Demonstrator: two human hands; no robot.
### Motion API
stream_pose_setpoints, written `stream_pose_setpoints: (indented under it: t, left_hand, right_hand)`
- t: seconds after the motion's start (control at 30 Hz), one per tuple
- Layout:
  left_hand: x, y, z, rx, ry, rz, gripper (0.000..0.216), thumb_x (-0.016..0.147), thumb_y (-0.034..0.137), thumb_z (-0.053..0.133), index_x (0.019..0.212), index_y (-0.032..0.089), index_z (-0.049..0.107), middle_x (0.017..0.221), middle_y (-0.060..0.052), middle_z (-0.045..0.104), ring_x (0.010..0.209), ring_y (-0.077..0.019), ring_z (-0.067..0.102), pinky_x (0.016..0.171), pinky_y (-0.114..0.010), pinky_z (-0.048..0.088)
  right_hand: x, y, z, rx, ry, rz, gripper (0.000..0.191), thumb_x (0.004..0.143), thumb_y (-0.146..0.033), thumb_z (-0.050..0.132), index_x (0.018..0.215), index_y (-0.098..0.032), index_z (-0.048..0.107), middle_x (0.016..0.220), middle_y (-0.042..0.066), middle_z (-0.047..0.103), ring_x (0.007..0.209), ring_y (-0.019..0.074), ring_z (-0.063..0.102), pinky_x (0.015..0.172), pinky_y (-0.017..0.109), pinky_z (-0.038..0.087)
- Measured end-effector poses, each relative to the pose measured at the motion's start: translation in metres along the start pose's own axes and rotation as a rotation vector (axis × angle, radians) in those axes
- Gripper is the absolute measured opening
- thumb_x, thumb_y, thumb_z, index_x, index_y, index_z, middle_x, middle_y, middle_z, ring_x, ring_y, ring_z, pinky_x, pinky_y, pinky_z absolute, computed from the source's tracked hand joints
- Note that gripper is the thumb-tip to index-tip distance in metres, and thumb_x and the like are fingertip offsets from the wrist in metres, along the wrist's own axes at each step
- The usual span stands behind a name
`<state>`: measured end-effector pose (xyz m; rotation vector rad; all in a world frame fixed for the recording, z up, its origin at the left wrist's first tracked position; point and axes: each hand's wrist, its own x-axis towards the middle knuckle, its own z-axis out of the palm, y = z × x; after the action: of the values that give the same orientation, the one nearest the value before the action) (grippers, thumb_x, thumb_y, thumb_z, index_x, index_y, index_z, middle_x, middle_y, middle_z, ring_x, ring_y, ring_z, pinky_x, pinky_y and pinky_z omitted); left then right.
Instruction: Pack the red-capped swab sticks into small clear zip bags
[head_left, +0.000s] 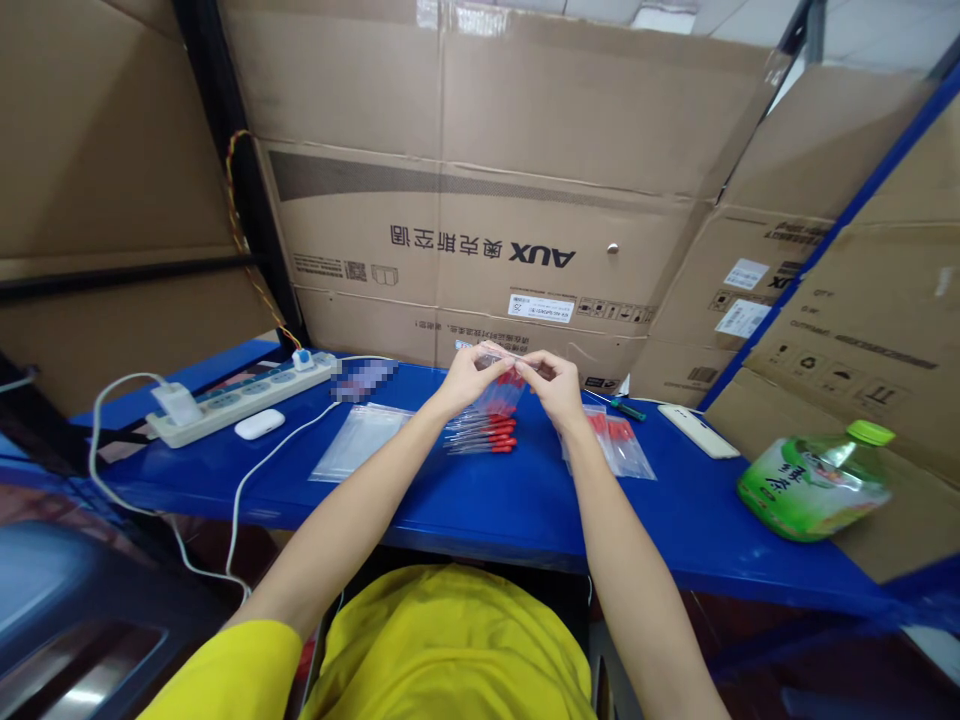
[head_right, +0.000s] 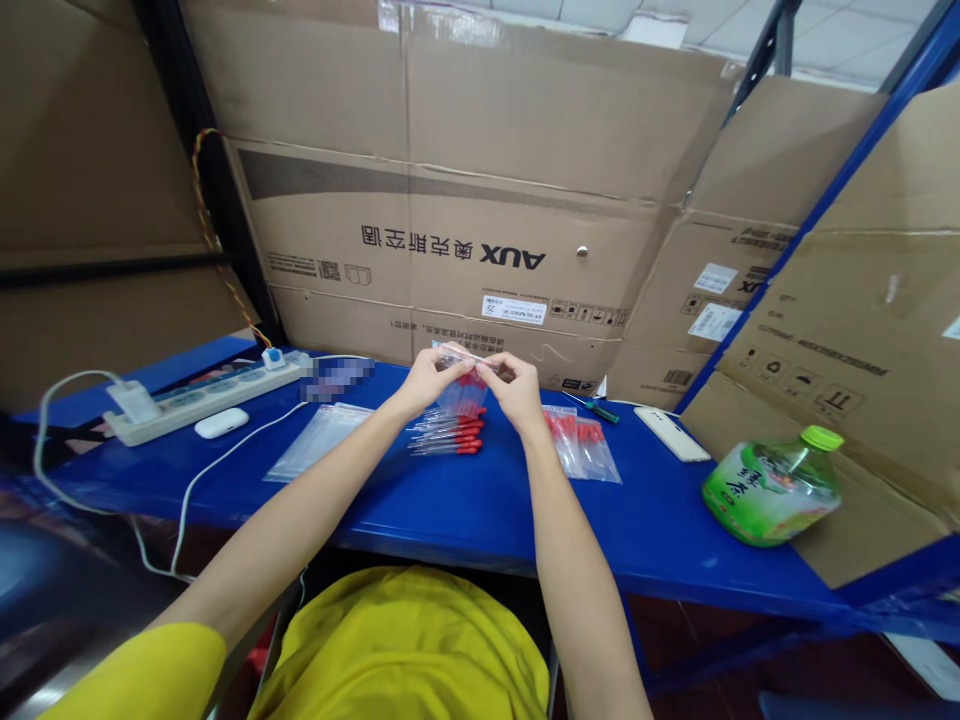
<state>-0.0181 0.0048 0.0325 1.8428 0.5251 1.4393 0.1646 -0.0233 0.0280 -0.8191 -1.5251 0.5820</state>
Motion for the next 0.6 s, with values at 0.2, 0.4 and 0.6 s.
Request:
stream_pose_setpoints:
  t: [0.2,0.4,0.6]
  left_hand:
    - [0.0012,-0.0020,0.0007,-0.091,0.027,-0.069,0.038,0.088,0.053,0.078,0.095,0.016,0.078,0.095,-0.007,0.076,0.088,-0.0195,0.068,0.087,-0.033,0.053]
    - [0.0035,-0.0072,-0.0005,-0.113,0.112,-0.072,0.043,0.083,0.059,0.080,0.089,0.017,0.073,0.085,-0.003,0.073,0.080,-0.0181,0.065,0.082,-0.032,0.053]
    - [0.0003,-0.0006,0.0018,0.010,0.101,-0.021,0.043,0.088,0.060,0.074,0.084,0.018,0.070,0.084,-0.004,0.073,0.081,-0.0187,0.066,0.084,-0.033,0.053]
  right_hand:
    - [0.0024,0.0007,-0.0039,-0.009,0.069,-0.009,0.038,0.079,-0.056,0.083,0.079,-0.020,0.072,0.071,0.001,0.070,0.063,0.0163,0.062,0.062,0.030,0.052]
    - [0.0030,-0.0009,-0.0009,0.022,0.135,0.033,0.043,0.074,-0.061,0.083,0.080,-0.020,0.070,0.069,-0.001,0.067,0.057,0.0141,0.055,0.054,0.028,0.047]
    - [0.0011,-0.0034,0.0053,0.012,0.030,0.082,0.047,0.074,-0.065,0.082,0.082,-0.020,0.072,0.072,0.000,0.069,0.062,0.0163,0.059,0.059,0.029,0.049]
